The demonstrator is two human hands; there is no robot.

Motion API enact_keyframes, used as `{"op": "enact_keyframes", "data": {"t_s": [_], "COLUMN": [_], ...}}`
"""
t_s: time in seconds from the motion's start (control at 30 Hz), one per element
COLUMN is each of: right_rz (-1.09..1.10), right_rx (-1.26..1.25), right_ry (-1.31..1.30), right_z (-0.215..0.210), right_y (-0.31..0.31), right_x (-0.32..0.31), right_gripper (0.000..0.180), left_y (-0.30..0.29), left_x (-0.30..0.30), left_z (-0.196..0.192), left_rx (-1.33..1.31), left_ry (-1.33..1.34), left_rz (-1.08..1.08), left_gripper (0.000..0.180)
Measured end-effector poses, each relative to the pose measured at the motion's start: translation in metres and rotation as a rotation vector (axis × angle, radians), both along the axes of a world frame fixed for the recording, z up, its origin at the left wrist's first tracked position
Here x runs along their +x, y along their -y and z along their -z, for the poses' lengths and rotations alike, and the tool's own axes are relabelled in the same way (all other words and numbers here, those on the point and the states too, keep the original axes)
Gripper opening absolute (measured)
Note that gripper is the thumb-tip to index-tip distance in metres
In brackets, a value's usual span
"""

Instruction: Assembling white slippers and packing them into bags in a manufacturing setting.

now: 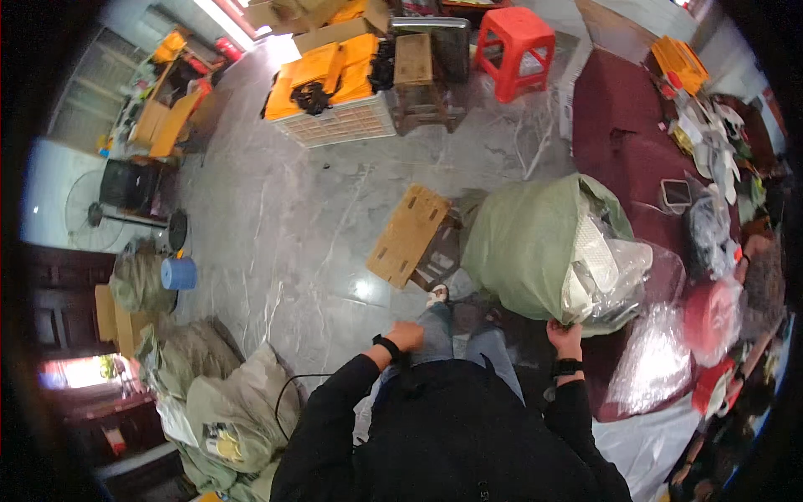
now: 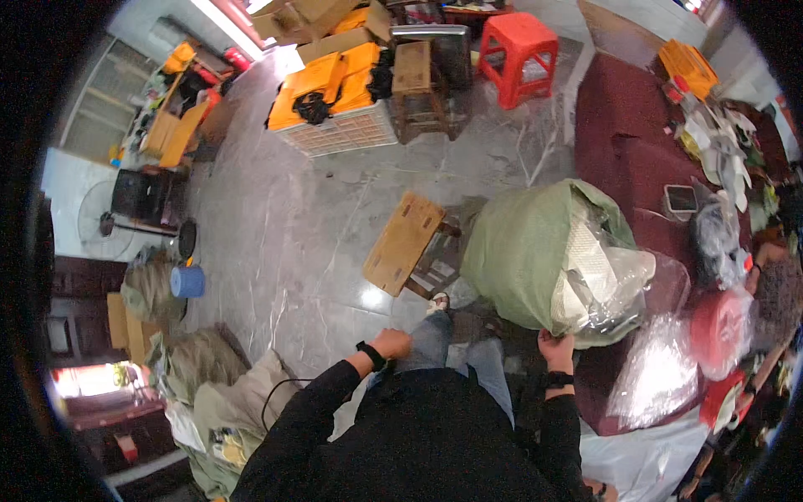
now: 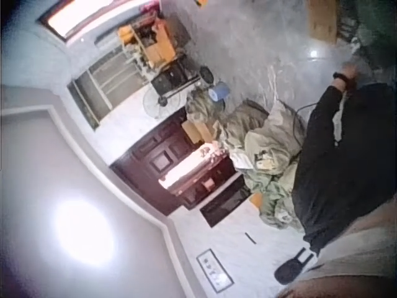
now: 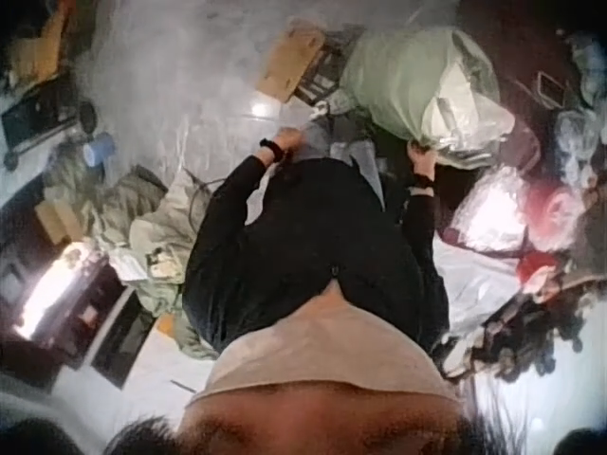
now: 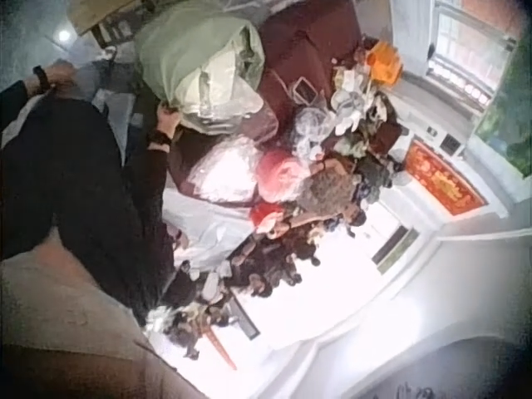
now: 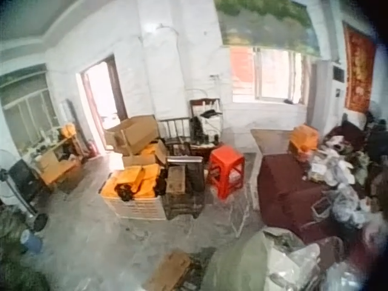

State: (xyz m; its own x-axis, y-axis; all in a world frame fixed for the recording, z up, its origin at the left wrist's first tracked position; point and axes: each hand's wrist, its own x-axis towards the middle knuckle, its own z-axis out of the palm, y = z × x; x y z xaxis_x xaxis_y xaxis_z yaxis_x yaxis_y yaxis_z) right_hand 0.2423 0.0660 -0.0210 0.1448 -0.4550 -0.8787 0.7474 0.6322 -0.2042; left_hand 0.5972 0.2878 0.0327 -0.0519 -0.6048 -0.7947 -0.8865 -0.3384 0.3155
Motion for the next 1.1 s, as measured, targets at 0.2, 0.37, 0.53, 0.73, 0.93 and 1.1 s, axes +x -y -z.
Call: {"op": "enact_keyframes", "data": {"t_s": [0.2,0.37,0.53,0.73,0.93,1.1], "right_rz": [0.144,0.092,0.069,0.065,0.14,-0.963], "right_rx": [0.118,0.052,0.071,0.183,0.147,-0.667], "right_ry": [-0.164,-0.061,-0.031,-0.022,-0.025,-1.11], "right_z": [-0.021,-0.006,-0.005,-0.009,0.001,0.018], "right_y": [-0.002,0.009,0.011,0.022,0.014,-0.016], "right_x": [0.028,0.018,0.016,0.011,0.025,0.028], "right_gripper": [0.021,0.019,0.019,0.018,0.024,0.032], "left_y": [-0.025,0.007,0.036,0.047,0.097,0.165], "left_x": [0.03,0.035,0.047,0.058,0.09,0.102], "left_z": [0.058,0.041,0.041,0.037,0.005,0.025], "left_rx": [0.157,0.102,-0.009,-0.217,-0.323,-0.145], "left_ry": [-0.354,-0.184,-0.112,-0.089,-0.293,-0.327], "left_rz": [-0.03,0.064,0.19,0.214,-0.023,0.278], "left_gripper": [0.049,0.048,0.024,0.027,0.013,0.026]}}
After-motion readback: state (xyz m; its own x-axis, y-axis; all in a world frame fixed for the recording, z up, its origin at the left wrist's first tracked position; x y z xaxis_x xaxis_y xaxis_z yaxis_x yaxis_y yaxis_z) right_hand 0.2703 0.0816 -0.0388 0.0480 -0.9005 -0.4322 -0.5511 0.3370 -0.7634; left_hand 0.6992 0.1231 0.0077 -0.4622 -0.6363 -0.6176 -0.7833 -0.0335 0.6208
